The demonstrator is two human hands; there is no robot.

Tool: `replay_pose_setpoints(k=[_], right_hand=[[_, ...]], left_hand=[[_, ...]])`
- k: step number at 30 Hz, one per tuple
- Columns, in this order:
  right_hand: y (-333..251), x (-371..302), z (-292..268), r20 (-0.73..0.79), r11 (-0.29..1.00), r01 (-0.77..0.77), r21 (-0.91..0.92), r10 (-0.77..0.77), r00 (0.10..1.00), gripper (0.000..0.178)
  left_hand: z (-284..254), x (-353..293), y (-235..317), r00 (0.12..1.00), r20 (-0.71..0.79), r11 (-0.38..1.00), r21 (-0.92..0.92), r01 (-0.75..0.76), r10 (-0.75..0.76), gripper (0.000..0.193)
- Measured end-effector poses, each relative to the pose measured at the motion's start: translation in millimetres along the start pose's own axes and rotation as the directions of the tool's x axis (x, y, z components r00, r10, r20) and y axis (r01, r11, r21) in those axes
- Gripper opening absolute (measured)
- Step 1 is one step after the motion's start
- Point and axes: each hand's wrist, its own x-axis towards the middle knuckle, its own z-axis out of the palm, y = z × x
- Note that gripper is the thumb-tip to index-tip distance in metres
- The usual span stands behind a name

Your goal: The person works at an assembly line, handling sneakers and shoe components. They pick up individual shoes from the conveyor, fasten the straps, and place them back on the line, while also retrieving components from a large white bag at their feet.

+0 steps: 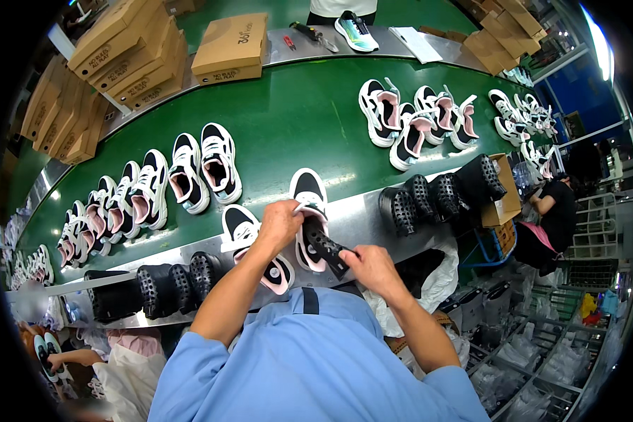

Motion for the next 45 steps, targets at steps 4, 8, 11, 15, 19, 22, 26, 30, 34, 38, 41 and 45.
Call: replay_pose_setpoints(k=[4,8,11,15,19,22,26,30,34,38,41,45], right_hand=[[-17,18,8,-0.122,0.924,0.013,-0.382,-0.064,0.991,0.039],[2,51,65,-0.248,0.893,0.005,-0.451,-0.131,0.96,0.04],[10,24,60,-0.24,0.932,0.22,-0.287,-0.292,0.926,0.043],[48,45,56,-0.333,0.984,0.155,-0.091,-0.177,0.926,0.05],[49,91,61,-0.295,0.984,-0.002,-0.178,-0.051,0.954,0.036],[48,104,71,-0.273,0.956,-0.002,-0.295,-0.083,0.958,0.031],[53,101,64,-0.213,0.967,-0.004,-0.254,-0.052,0.976,0.03],[67,101,69,-0.25,0.96,0.098,-0.261,-0.166,0.954,0.037],[51,97,76,-0.181,0.944,0.203,-0.259,-0.254,0.95,0.033],[55,87,76,-0.075,0.904,0.304,-0.302,-0.34,0.937,0.031],[34,68,47,0.019,0.958,0.059,-0.279,-0.055,0.998,0.057],[30,27,9,-0.109,0.989,0.037,-0.146,-0.053,0.993,0.041]], left_hand=[[27,5,-3,0.881,0.151,0.88,0.103,-0.464,0.447,0.015],[53,16,7,0.865,0.184,0.863,0.117,-0.492,0.468,0.022],[40,1,-11,0.979,-0.091,0.969,-0.153,-0.194,0.182,0.058],[60,-32,7,0.994,0.063,0.983,-0.153,0.101,-0.092,0.094],[89,-19,19,0.943,-0.114,0.95,-0.049,0.308,-0.312,0.077],[89,-22,20,0.93,-0.167,0.945,-0.059,0.322,-0.327,0.064],[27,-98,41,0.979,-0.067,0.96,0.192,0.202,-0.192,0.046],[-16,-163,30,0.847,-0.095,0.807,0.264,0.528,-0.523,0.064],[33,-157,-27,0.938,-0.192,0.953,0.04,0.301,-0.288,0.05],[39,-131,-11,0.972,-0.027,0.971,-0.055,0.234,-0.235,0.044],[23,-157,-5,0.958,-0.272,0.992,-0.114,0.062,-0.091,0.032],[-80,-237,-32,0.701,-0.705,0.901,0.365,0.233,0.105,0.009]])
